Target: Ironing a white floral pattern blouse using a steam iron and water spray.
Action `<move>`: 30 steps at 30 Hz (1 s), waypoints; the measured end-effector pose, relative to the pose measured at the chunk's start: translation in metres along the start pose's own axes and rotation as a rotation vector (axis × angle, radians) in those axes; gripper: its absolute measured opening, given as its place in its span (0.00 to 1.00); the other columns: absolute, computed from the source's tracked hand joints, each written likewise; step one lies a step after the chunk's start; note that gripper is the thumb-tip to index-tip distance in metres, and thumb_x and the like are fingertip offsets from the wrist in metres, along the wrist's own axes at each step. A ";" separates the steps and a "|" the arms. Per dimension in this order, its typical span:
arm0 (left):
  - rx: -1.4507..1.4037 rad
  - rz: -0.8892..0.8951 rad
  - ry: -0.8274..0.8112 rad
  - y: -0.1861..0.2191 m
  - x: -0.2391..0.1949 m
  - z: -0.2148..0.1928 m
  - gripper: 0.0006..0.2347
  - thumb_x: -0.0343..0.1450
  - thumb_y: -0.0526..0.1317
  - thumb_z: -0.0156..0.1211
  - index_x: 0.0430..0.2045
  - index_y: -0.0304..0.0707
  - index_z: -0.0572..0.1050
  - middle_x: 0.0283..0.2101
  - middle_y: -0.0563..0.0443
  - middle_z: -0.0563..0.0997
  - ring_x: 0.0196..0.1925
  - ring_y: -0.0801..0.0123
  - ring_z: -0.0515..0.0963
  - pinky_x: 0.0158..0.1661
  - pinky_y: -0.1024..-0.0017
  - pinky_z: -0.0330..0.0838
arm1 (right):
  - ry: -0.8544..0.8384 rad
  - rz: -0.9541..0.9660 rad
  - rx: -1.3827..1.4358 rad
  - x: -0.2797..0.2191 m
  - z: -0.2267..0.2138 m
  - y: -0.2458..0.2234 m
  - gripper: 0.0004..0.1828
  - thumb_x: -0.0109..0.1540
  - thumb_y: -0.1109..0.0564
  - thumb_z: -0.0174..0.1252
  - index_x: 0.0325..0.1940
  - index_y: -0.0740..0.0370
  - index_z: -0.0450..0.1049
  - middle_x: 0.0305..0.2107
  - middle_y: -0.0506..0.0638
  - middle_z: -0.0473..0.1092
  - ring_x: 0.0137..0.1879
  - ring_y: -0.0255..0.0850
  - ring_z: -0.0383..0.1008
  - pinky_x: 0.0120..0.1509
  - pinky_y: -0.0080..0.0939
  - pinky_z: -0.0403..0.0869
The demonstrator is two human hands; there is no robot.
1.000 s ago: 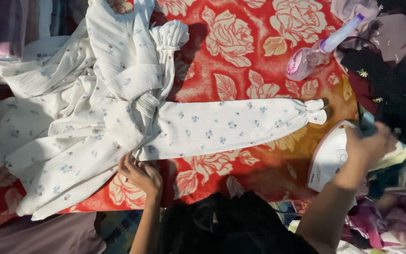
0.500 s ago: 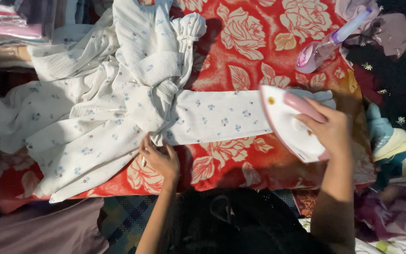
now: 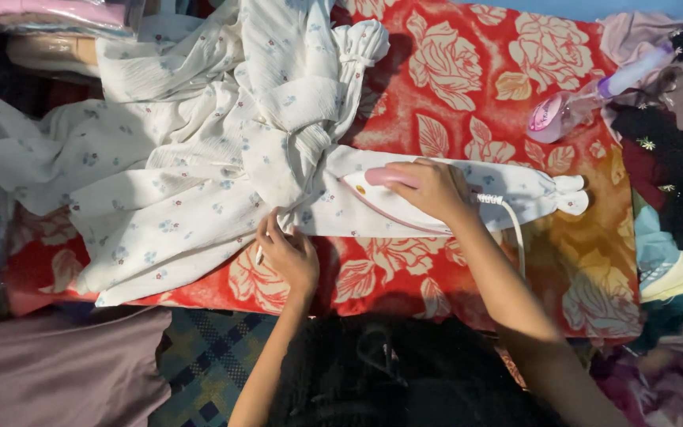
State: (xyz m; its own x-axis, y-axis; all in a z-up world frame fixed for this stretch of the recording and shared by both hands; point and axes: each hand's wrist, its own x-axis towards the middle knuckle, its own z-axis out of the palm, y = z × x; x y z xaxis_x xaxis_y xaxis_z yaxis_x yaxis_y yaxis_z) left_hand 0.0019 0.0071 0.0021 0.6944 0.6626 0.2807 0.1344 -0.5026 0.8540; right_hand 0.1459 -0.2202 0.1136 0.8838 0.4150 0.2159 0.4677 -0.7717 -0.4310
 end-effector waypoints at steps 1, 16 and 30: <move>0.016 0.015 0.003 0.001 -0.001 -0.001 0.25 0.68 0.25 0.59 0.62 0.33 0.67 0.59 0.35 0.68 0.40 0.54 0.73 0.41 0.63 0.71 | -0.009 0.000 0.016 0.000 0.003 0.002 0.21 0.57 0.44 0.70 0.52 0.49 0.82 0.41 0.56 0.79 0.44 0.54 0.80 0.47 0.52 0.77; 0.087 0.068 0.004 -0.008 -0.002 0.003 0.25 0.66 0.29 0.57 0.60 0.27 0.64 0.58 0.31 0.70 0.59 0.41 0.71 0.57 0.52 0.65 | -0.063 -0.096 -0.022 0.018 0.008 -0.017 0.19 0.59 0.41 0.67 0.52 0.47 0.82 0.32 0.54 0.78 0.37 0.55 0.79 0.39 0.55 0.75; 0.034 -0.006 0.072 -0.030 0.019 0.006 0.07 0.76 0.37 0.61 0.36 0.29 0.74 0.34 0.44 0.74 0.33 0.57 0.74 0.37 0.64 0.68 | -0.091 0.017 -0.008 0.004 0.017 -0.033 0.18 0.58 0.42 0.66 0.52 0.43 0.82 0.35 0.52 0.78 0.38 0.55 0.79 0.42 0.55 0.76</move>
State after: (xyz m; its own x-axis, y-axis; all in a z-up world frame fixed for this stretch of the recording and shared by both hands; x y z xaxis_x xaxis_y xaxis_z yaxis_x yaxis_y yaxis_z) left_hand 0.0155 0.0309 -0.0206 0.6411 0.7033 0.3072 0.1630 -0.5159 0.8410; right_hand 0.1334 -0.1846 0.1137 0.8871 0.4436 0.1276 0.4529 -0.7827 -0.4270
